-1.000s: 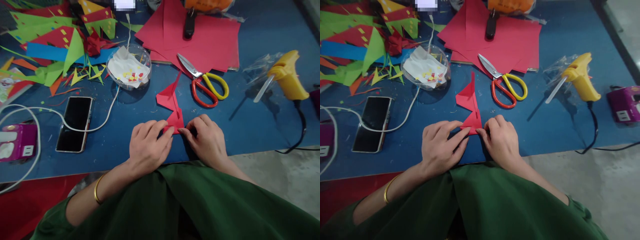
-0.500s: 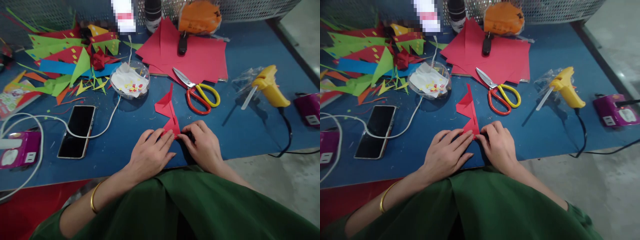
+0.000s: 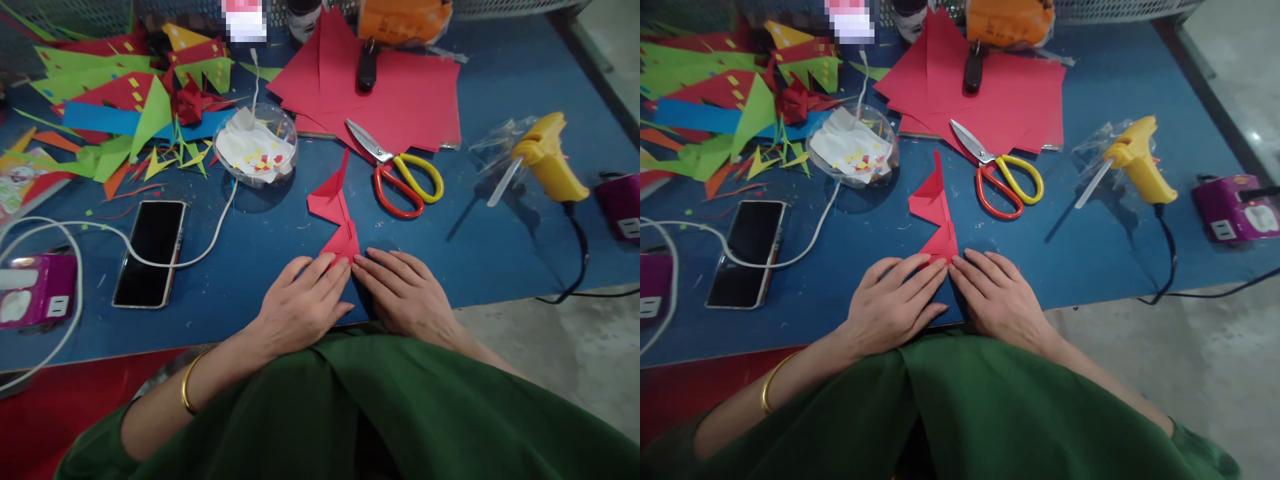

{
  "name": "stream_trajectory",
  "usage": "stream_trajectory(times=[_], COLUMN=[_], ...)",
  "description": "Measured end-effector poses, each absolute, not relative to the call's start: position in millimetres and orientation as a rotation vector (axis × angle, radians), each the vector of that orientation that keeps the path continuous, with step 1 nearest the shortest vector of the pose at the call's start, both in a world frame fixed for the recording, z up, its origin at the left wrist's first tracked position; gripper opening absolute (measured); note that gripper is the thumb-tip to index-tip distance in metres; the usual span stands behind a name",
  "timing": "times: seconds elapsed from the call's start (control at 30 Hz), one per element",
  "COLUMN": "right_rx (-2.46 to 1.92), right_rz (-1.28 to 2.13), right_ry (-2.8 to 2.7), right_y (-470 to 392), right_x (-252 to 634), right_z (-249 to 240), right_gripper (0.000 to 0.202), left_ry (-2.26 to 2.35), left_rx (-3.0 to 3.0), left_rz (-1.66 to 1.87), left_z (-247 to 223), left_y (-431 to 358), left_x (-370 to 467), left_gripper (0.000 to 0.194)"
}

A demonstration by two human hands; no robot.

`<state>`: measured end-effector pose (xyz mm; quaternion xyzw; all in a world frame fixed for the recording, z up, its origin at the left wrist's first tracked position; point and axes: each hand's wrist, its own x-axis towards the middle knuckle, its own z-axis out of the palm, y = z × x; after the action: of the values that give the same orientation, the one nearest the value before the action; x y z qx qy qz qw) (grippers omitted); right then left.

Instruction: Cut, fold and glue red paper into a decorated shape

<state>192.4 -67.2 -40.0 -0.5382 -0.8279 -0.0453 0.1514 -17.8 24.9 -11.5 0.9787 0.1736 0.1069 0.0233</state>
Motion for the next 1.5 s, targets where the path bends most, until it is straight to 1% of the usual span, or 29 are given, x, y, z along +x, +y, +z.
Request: stream_trajectory(times=[0.13, 0.23, 0.37, 0.43, 0.57, 0.77, 0.9, 1.0, 1.17, 1.33, 1.43, 1.5], right_rx=[-1.566, -1.578, -1.556, -1.549, -1.56, -1.537, -1.498, -1.419, -1.281, -1.197, -1.242, -1.277], right_rz=[-0.123, -0.104, -0.105, -0.123, -0.153, -0.129, -0.207, -0.282, -0.468, -0.616, -0.572, -0.444], right_ry=[-2.367, -2.36, -2.358, -2.357, -2.361, -2.385, -2.434, -2.446, -2.504, -2.481, -2.394, -2.28], right_y=[-67, -68, -67, -66, -65, -64, -61, -54, -34, -19, -13, -5], right_x=[192, 192, 191, 190, 188, 185, 184, 189, 195, 191, 189, 189], right_z=[-39, -38, -38, -38, -37, -36, -37, -34, -25, -22, -13, 0], right_gripper=[0.046, 0.044, 0.044, 0.043, 0.043, 0.052, 0.049, 0.043, 0.033, 0.029, 0.026, 0.024], left_ry=[0.53, 0.593, 0.684, 0.684, 0.514, 0.525, 0.526, 0.557, 0.628, 0.756, 0.772, 0.812], left_rx=[3.075, 3.155, 3.184, 3.16, 3.08, 3.068, 3.069, 3.053, 2.988, 2.993, 3.083, 3.05], left_rz=[0.301, 0.413, 0.459, 0.492, 0.36, 0.355, 0.37, 0.389, 0.577, 0.527, 0.609, 0.725], left_z=[-9, -9, -10, -10, -15, -20, -21, -21, -20, -16, -9, 1], left_y=[23, 20, 18, 18, 19, 19, 18, 19, 27, 39, 46, 55], left_x=[-22, -36, -51, -50, -35, -30, -32, -31, -22, -10, -5, -3], left_gripper=[0.039, 0.034, 0.031, 0.035, 0.047, 0.047, 0.048, 0.044, 0.027, 0.019, 0.015, 0.018])
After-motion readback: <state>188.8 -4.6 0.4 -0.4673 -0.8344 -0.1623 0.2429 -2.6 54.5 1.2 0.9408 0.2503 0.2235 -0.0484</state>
